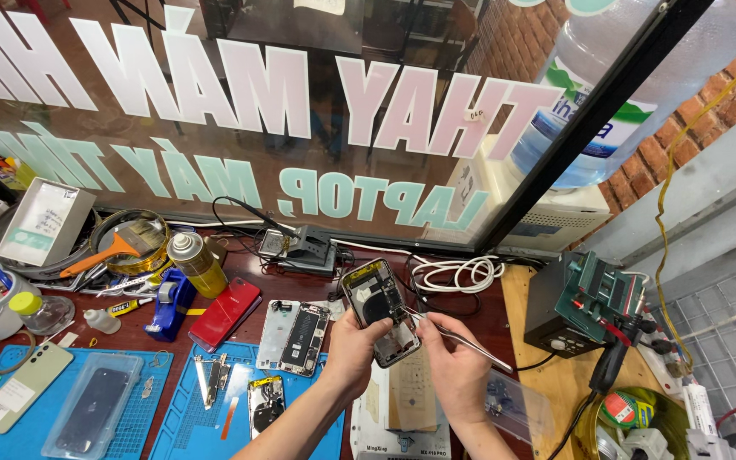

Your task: The person disassembles a smartphone, removes the battery, and places it into a plastic container. They then retrieve a new battery from another container and install it into the phone, securing it with a screwdriver.

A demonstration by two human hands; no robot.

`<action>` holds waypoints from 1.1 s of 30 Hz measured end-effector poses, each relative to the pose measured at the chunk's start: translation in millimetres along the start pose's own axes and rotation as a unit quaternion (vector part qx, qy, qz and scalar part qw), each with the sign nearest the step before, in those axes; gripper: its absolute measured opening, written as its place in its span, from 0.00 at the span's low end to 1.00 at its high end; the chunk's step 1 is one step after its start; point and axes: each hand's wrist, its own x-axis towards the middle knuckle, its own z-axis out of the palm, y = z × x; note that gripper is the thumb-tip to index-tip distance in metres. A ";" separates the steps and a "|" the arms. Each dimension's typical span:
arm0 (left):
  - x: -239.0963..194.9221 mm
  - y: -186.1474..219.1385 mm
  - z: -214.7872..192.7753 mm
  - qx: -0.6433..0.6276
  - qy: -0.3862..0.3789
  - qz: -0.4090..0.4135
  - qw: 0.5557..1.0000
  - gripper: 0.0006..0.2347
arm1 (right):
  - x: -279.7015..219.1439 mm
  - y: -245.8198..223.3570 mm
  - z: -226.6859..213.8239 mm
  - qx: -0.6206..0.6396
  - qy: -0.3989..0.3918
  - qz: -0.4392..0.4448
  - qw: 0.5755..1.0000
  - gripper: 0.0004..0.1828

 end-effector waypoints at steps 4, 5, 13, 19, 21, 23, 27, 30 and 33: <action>1.2 -7.5 -3.1 0.020 0.002 0.010 1.000 0.09 | -2.7 5.6 -6.1 -0.072 -0.025 -0.048 0.996 0.15; 2.0 -8.6 -4.5 0.028 0.002 0.012 1.000 0.09 | -0.7 8.1 -7.2 -0.072 -0.035 -0.038 0.996 0.15; 4.6 -3.5 -18.0 0.024 -0.078 -0.025 0.996 0.08 | 23.7 28.2 -24.6 0.149 -0.115 0.131 0.973 0.18; -2.0 3.9 -17.3 0.011 -0.049 -0.092 0.994 0.08 | 16.8 21.5 -21.0 0.048 -0.108 0.047 0.992 0.16; -3.4 1.3 -14.8 0.009 -0.037 -0.082 0.996 0.09 | 7.3 15.8 -19.8 -0.110 -0.098 -0.060 0.987 0.14; -4.2 -2.2 -13.1 0.014 -0.039 -0.064 0.997 0.09 | -2.3 10.0 -17.5 -0.131 -0.057 -0.147 0.979 0.13; -5.8 -4.1 -12.3 0.026 -0.056 -0.035 0.997 0.11 | 2.1 -0.4 -14.0 -0.057 -0.058 -0.114 0.990 0.11; -9.6 -1.0 -9.8 0.002 -0.060 -0.059 0.996 0.10 | 4.9 -2.7 -14.3 -0.011 -0.071 -0.091 0.993 0.12; -13.1 3.6 -5.6 -0.011 -0.031 -0.096 0.995 0.07 | 1.8 -1.1 -16.2 -0.052 -0.080 -0.071 0.993 0.11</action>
